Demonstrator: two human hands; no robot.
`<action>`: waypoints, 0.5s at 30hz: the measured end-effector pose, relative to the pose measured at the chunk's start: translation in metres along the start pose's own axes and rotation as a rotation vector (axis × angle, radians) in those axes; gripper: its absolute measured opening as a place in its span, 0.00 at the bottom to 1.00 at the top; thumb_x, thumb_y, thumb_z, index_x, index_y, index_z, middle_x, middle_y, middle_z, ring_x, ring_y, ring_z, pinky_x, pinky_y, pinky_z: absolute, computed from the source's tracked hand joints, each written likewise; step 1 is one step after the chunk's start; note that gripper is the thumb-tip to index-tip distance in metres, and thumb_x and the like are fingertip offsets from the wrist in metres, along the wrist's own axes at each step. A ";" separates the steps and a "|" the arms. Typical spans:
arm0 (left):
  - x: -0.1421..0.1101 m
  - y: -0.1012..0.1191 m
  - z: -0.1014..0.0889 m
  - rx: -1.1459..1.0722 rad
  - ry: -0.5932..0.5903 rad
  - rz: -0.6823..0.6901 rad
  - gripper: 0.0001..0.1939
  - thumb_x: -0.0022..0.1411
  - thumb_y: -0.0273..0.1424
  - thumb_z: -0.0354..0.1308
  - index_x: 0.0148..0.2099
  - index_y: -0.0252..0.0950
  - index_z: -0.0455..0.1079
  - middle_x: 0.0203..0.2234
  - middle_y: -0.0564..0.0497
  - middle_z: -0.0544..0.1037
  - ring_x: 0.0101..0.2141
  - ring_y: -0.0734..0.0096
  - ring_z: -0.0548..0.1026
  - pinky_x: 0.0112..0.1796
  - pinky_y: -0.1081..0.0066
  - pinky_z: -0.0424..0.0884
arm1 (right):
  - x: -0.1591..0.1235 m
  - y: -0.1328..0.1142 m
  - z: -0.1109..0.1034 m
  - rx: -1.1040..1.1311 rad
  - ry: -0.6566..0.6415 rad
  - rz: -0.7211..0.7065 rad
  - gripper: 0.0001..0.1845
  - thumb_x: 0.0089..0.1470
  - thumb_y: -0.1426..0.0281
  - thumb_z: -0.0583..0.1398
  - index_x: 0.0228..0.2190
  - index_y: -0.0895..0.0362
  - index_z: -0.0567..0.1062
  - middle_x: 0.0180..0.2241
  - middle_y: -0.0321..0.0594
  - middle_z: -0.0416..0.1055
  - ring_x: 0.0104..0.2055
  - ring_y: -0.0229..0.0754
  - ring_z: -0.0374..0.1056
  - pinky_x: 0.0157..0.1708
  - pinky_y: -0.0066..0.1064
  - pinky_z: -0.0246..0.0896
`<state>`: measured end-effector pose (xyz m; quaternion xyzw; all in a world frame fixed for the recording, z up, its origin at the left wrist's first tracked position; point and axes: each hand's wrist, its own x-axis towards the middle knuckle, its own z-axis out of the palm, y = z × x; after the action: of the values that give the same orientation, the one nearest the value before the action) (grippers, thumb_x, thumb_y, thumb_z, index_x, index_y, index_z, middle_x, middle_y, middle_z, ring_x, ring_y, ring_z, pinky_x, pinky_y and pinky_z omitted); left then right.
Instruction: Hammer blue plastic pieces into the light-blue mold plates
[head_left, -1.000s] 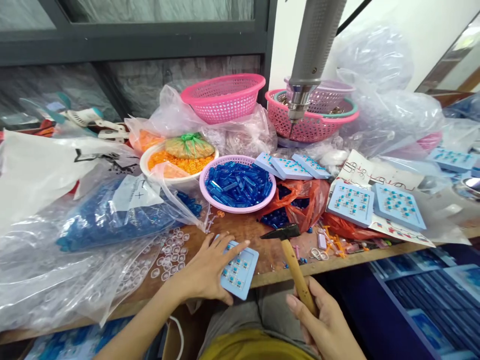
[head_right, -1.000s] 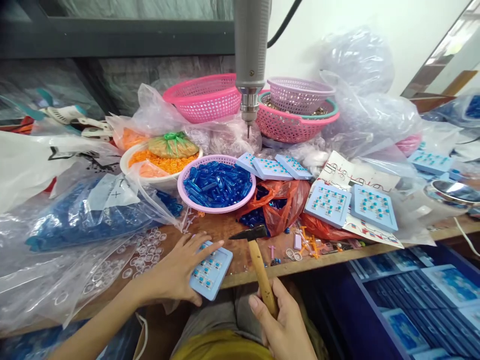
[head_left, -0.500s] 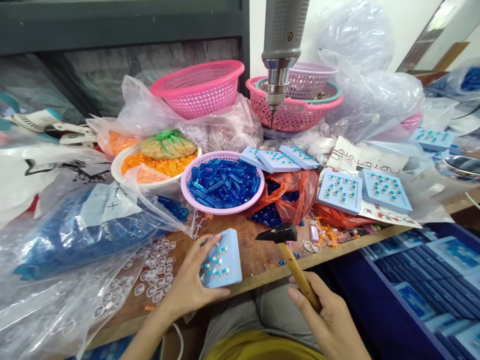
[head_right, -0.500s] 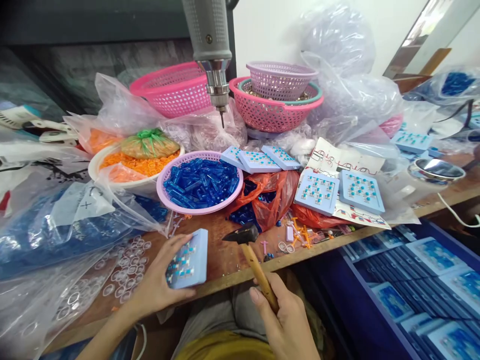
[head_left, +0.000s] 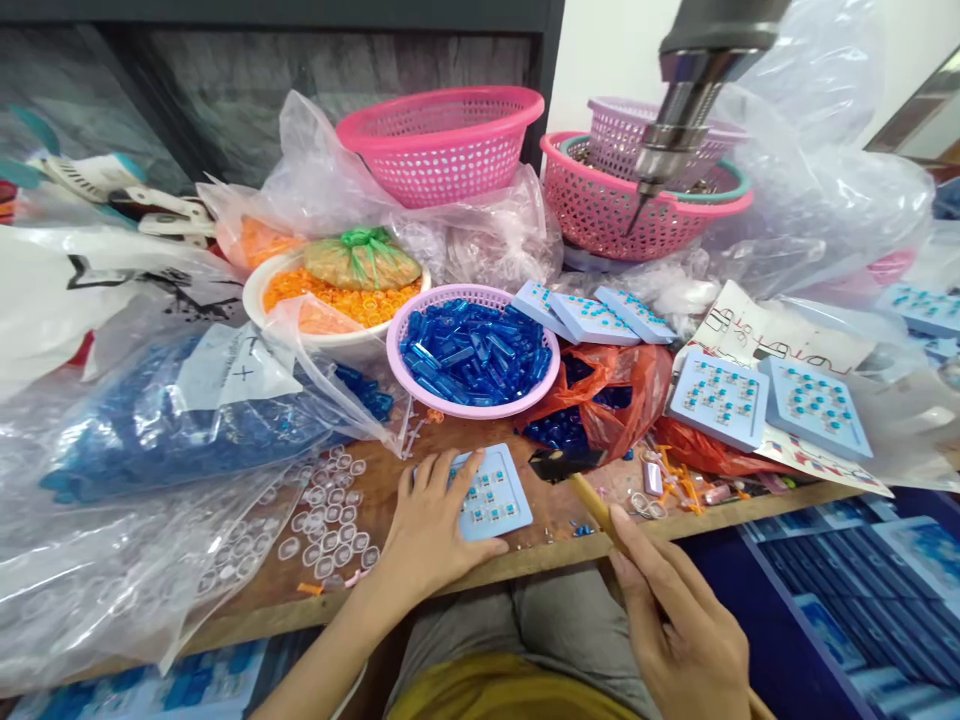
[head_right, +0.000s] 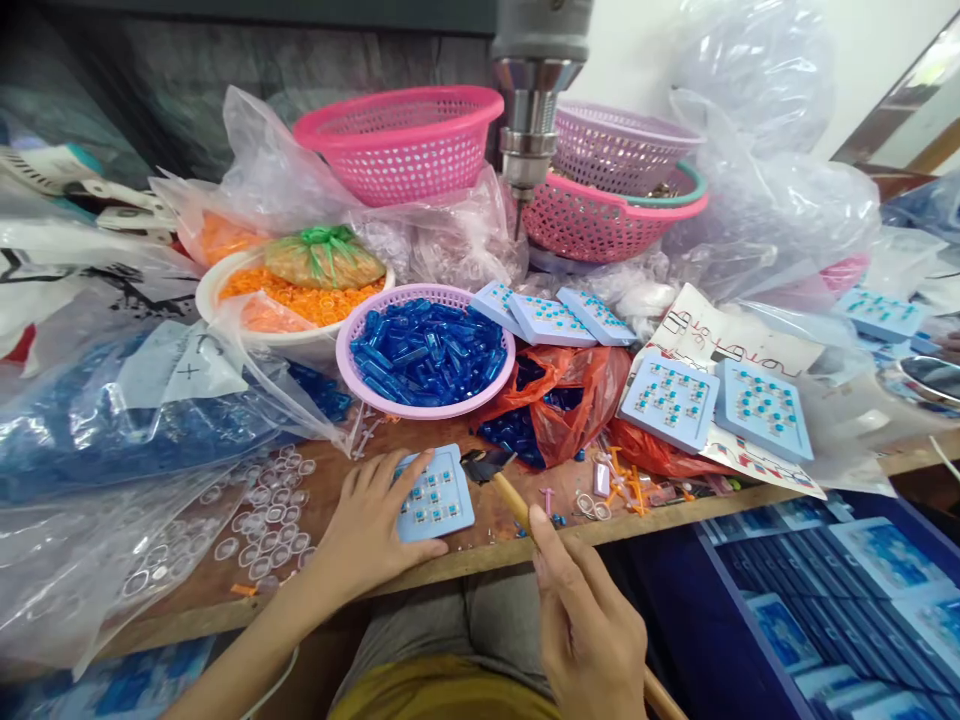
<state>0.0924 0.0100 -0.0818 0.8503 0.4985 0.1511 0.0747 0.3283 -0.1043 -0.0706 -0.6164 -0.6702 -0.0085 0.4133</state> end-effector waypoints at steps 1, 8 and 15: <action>0.000 0.001 0.000 -0.005 -0.003 -0.010 0.51 0.47 0.52 0.72 0.69 0.43 0.59 0.60 0.38 0.68 0.57 0.41 0.65 0.56 0.45 0.62 | 0.002 0.000 0.001 -0.054 -0.003 -0.059 0.33 0.63 0.81 0.57 0.64 0.44 0.65 0.47 0.39 0.78 0.45 0.36 0.78 0.46 0.24 0.69; 0.001 0.006 0.000 -0.034 -0.004 -0.041 0.50 0.47 0.51 0.72 0.69 0.43 0.60 0.60 0.39 0.68 0.57 0.40 0.65 0.56 0.44 0.61 | 0.003 0.011 0.009 -0.153 -0.095 -0.112 0.28 0.63 0.80 0.55 0.61 0.48 0.71 0.44 0.38 0.80 0.40 0.36 0.79 0.38 0.22 0.70; 0.003 0.008 -0.003 -0.081 -0.004 -0.055 0.49 0.45 0.46 0.74 0.67 0.41 0.63 0.59 0.38 0.69 0.56 0.39 0.66 0.57 0.40 0.61 | 0.006 0.006 0.012 -0.061 -0.099 -0.061 0.23 0.66 0.76 0.54 0.59 0.51 0.72 0.46 0.39 0.80 0.41 0.34 0.79 0.40 0.19 0.70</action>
<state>0.0991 0.0089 -0.0758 0.8328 0.5152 0.1673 0.1140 0.3275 -0.0921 -0.0778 -0.6078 -0.7077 -0.0113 0.3602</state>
